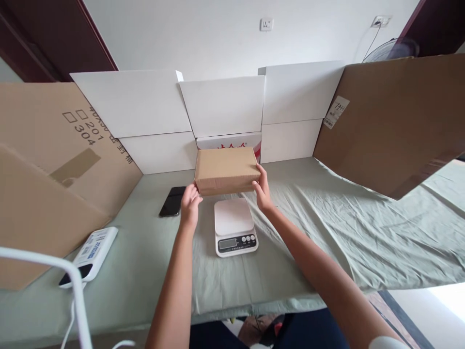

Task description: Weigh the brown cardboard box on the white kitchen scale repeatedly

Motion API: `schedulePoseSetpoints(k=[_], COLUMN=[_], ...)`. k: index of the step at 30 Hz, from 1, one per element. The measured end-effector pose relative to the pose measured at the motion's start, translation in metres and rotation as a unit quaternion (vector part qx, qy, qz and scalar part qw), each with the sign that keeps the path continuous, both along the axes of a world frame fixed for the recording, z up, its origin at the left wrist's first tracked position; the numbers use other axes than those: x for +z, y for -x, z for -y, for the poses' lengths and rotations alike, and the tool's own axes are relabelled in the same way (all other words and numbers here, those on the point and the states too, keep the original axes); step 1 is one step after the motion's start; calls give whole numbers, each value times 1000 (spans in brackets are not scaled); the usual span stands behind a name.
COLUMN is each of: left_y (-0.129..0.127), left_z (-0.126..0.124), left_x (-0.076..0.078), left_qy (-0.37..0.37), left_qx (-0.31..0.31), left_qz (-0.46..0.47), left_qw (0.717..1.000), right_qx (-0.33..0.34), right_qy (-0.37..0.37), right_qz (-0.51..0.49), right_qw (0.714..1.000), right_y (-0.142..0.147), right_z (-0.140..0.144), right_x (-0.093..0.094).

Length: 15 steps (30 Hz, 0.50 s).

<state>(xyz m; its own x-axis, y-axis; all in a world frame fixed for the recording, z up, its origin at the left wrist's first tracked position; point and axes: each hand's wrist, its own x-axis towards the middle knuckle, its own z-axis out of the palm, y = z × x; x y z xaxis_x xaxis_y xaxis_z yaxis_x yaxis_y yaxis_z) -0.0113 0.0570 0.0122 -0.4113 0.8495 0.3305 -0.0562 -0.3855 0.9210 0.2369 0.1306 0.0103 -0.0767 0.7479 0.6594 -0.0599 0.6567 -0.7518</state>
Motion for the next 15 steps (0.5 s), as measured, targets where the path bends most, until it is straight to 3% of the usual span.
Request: schedulePoseSetpoints(k=[3,6,15], left_y=[-2,-3,-8], left_z=[-25,-30,-25], left_x=[-27,-49,-67], left_qy=[20,38,21], left_qx=[17,17,-4], left_qz=[20,28,44], left_qw=[999,999,999], right_qx=[-6,15,30], right_qy=[31,52,111], right_qz=[6,19,21], right_qw=[999,998,993], right_y=[7,7,6], right_z=[-21,-28,-27], right_x=[-23,-39,-38])
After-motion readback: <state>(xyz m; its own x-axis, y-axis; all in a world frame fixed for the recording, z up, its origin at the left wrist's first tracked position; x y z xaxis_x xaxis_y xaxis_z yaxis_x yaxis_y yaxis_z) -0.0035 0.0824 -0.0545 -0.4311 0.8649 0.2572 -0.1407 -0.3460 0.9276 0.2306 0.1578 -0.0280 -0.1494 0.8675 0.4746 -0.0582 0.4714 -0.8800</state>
